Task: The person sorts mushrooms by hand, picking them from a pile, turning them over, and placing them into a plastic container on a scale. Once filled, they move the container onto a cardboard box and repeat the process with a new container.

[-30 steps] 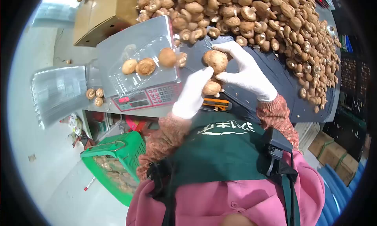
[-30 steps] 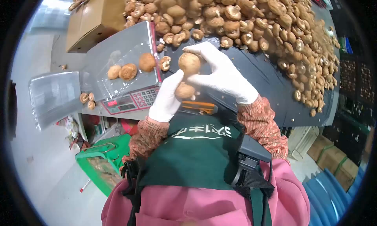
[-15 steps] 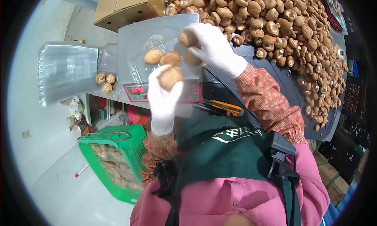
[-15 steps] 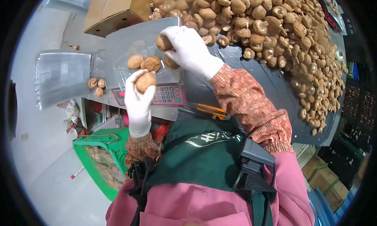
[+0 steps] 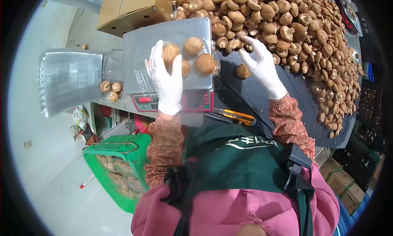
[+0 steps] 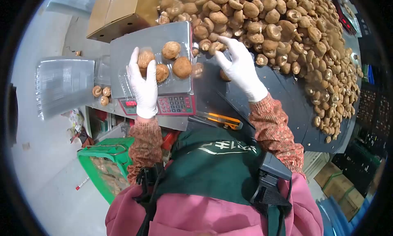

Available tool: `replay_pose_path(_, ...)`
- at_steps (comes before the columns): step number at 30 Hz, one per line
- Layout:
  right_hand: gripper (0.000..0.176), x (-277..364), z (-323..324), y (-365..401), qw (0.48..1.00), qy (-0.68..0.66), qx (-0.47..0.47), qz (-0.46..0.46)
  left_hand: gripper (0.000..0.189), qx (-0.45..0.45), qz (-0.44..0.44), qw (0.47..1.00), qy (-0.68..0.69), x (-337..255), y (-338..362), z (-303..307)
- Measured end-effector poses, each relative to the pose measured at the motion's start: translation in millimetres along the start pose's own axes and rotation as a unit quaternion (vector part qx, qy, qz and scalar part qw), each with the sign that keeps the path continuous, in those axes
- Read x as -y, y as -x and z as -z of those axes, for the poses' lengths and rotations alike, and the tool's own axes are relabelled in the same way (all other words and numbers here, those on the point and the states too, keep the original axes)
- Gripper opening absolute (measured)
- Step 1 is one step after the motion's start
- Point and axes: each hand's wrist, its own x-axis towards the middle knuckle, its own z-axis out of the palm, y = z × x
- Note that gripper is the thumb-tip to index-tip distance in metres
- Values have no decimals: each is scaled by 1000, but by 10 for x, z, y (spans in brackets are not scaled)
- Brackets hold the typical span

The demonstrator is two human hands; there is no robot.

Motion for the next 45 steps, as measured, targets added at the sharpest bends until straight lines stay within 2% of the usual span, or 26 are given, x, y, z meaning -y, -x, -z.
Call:
replay_pose_path(1,42,-5,17,65,1000,-1,2,-11,59,1,-34,997,-73,48,-28,-45)
replay_pose_path(2,42,-20,30,122,1000,-3,5,-23,63,43,-56,983,-168,106,-42,-83)
replay_pose_path(5,42,-95,40,221,999,9,15,-27,64,73,-107,944,-303,239,7,-113)
replay_pose_path(9,42,-71,98,298,997,-14,26,-69,60,-6,-73,971,-225,37,30,214)
replay_pose_path(10,41,-49,110,308,995,-42,21,-85,59,-31,-94,965,-243,85,79,264)
replay_pose_path(13,40,-88,89,340,993,-53,34,-96,62,4,-119,948,-297,-9,218,203)
replay_pose_path(14,40,-95,85,339,994,-50,37,-91,64,43,-110,939,-323,-5,234,162)
replay_pose_path(15,39,-102,83,339,994,-46,39,-86,63,42,-93,948,-301,23,244,103)
replay_pose_path(20,39,-156,140,414,994,-31,40,-98,64,-5,-119,967,-225,-69,251,203)
replay_pose_path(23,39,-154,174,469,988,-72,43,-129,64,-5,-116,993,-18,-73,304,319)
replay_pose_path(24,39,-146,180,489,986,-83,46,-136,72,-19,-132,990,35,-60,341,310)
replay_pose_path(27,39,8,201,525,978,-134,69,-145,77,-11,-114,985,128,-102,448,254)
replay_pose_path(28,41,118,223,528,971,-158,88,-157,82,9,-92,987,133,-196,482,250)
replay_pose_path(29,43,228,250,547,963,-181,106,-170,78,26,-95,984,148,-280,516,200)
replay_pose_path(31,53,449,315,640,911,-336,148,-187,71,66,-103,975,186,-462,606,30)
replay_pose_path(32,62,535,368,708,891,-372,173,-193,74,139,-111,961,212,-509,713,-79)
replay_pose_path(33,60,533,353,829,917,-336,160,-145,76,212,-121,940,238,-560,824,-182)
replay_pose_path(35,57,428,476,1083,931,-255,188,-181,77,343,-153,892,251,-864,889,-232)
replay_pose_path(37,47,306,790,1318,945,-178,174,-215,74,477,-78,831,273,-849,1041,-356)
replay_pose_path(39,43,19,1067,1782,952,-94,105,-274,65,490,-148,837,194,-695,1107,-452)
replay_pose_path(40,43,-55,1279,1985,936,-32,109,-334,60,470,-159,853,163,-607,1133,-506)
replay_pose_path(41,43,-145,1460,2228,932,52,109,-341,55,448,-169,868,131,-556,1132,-551)
replay_pose_path(43,40,-361,1822,2783,896,198,182,-353,50,391,-189,895,100,-513,1052,-726)
replay_pose_path(45,38,-543,2101,3227,813,266,282,-435,53,342,-191,920,22,-598,922,-936)
